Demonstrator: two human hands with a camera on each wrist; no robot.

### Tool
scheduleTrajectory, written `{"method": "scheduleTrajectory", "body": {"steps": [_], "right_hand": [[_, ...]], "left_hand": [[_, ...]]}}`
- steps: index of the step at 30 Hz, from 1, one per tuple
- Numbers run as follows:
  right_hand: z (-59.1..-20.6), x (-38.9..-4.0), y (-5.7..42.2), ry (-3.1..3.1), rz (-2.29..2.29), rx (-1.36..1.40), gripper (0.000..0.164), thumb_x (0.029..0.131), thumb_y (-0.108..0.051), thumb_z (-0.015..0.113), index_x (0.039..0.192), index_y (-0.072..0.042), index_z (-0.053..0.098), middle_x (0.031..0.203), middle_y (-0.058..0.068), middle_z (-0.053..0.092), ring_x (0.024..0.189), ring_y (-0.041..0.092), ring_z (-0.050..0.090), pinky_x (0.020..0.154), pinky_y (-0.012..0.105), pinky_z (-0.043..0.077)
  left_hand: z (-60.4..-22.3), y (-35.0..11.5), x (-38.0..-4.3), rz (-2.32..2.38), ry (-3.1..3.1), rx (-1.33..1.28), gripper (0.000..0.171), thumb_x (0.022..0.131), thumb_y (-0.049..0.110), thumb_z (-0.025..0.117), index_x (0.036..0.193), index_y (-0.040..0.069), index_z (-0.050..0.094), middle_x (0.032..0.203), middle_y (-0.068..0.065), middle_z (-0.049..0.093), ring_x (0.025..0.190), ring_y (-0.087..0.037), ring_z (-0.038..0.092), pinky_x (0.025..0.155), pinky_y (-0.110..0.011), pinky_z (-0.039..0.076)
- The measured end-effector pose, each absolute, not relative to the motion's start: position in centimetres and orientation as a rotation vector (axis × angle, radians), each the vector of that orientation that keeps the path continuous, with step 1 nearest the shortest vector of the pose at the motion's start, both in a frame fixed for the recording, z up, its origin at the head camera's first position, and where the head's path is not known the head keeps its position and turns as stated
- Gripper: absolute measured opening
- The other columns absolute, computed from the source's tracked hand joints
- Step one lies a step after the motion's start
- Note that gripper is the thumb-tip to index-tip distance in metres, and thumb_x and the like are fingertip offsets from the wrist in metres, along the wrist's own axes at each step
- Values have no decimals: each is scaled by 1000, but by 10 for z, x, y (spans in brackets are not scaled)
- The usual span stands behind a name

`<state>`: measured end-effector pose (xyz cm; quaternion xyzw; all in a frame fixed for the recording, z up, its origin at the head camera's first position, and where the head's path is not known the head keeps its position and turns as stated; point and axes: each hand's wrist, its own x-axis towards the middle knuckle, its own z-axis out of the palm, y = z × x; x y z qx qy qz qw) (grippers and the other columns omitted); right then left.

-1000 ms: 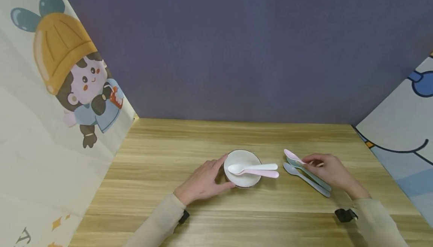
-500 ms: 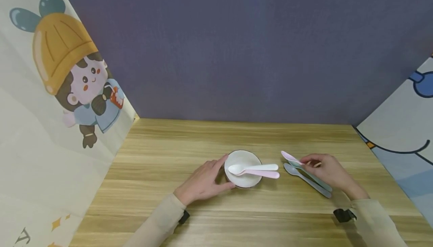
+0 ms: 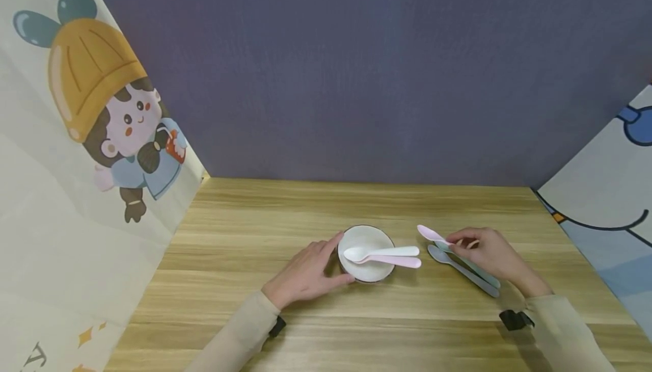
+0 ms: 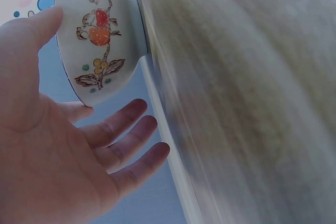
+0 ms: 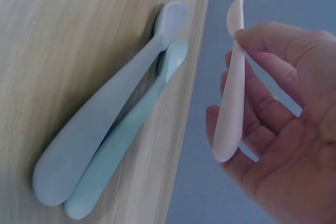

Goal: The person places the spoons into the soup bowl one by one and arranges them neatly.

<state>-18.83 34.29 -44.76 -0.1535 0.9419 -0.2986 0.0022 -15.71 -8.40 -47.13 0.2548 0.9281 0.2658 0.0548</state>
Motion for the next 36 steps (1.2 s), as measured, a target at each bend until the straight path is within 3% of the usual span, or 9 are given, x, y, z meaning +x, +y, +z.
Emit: {"method": "scheduleTrajectory", "body": {"steps": [12, 36], "right_hand": [[-437, -190, 327, 2921, -963, -529, 15, 96, -10, 79, 110, -10, 83, 104, 3, 80, 82, 0, 64, 71, 23, 60], [-422, -193, 300, 2932, -923, -654, 14, 95, -10, 80, 108, -13, 85, 102, -3, 80, 84, 0, 65, 70, 23, 59]], "left_hand": [[-472, -84, -158, 811, 2823, 791, 100, 96, 74, 62, 172, 24, 21, 157, -11, 57, 142, -28, 57, 119, -49, 49], [-472, -83, -156, 782, 2832, 801, 100, 98, 71, 61, 171, 14, 24, 158, -15, 56, 141, -30, 57, 121, -48, 48]]}}
